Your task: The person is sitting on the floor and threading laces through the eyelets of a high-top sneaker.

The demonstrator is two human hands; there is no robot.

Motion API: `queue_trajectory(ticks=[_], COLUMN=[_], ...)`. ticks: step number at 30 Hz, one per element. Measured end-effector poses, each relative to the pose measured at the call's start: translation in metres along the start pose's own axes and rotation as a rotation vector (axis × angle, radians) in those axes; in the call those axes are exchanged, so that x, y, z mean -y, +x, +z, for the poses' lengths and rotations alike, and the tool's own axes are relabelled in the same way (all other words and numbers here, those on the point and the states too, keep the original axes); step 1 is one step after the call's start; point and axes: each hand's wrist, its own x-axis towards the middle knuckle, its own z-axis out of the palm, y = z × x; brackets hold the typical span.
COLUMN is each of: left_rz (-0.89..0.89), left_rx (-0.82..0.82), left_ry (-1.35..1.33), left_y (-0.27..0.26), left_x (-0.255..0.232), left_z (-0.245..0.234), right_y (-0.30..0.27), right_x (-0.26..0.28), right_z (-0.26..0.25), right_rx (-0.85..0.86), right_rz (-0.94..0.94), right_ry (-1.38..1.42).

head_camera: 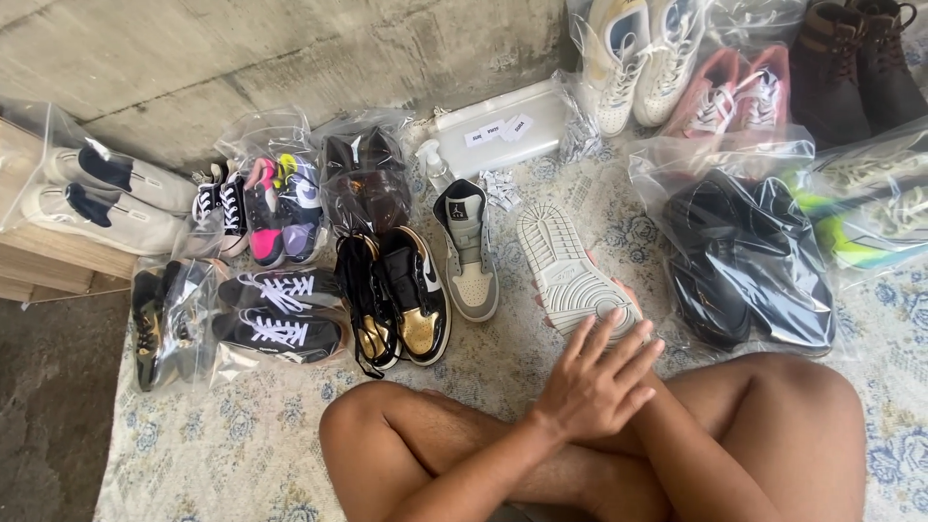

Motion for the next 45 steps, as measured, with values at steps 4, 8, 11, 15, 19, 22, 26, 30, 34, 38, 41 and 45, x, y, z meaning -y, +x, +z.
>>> queue_trajectory(ticks=[4, 8, 11, 15, 19, 22, 26, 30, 34, 38, 41, 45], left_rz=[0.067, -0.021, -0.106, -0.253, -0.467, -0.784, -0.594, -0.362, -0.382, -0.409, -0.334, -0.114], left_rx=[-0.078, 0.136, 0.195, 0.167, 0.149, 0.055, -0.184, 0.001, 0.071, 0.241, 0.226, 0.211], left_ry=[0.144, 0.164, 0.180, 0.220, 0.300, 0.283, 0.214, 0.212, 0.242, 0.074, 0.056, -0.083], left_y=[0.018, 0.039, 0.051, 0.061, 0.069, 0.062, 0.061, 0.046, 0.025, 0.016, -0.001, -0.039], left_x=[0.050, 0.067, 0.072, 0.088, 0.119, 0.148, 0.139, 0.117, 0.094, 0.058, 0.028, 0.002], left_z=[-0.011, -0.046, -0.064, -0.082, -0.112, -0.131, -0.135, -0.089, -0.064, -0.072, -0.067, -0.043], right_y=[-0.005, 0.003, 0.005, -0.004, -0.012, 0.002, 0.005, 0.007, -0.003, 0.004, 0.004, 0.005], right_x=[0.005, 0.007, 0.007, 0.011, 0.011, 0.010, 0.006, 0.001, 0.002, 0.005, 0.006, 0.015], right_z=[-0.007, -0.008, -0.011, -0.017, -0.021, -0.003, 0.012, 0.015, 0.009, 0.010, 0.001, 0.004], right_rx=[-0.068, -0.121, -0.165, -0.246, -0.319, -0.335, -0.353, -0.386, -0.430, -0.427, -0.429, -0.519], right_rz=[-0.009, -0.009, -0.017, -0.033, -0.034, -0.034, -0.111, -0.203, -0.214, -0.281, -0.270, -0.199], right_ry=[-0.089, -0.173, -0.231, -0.313, -0.392, -0.425, -1.033, -1.209, -1.265, -1.281, -1.280, -1.246])
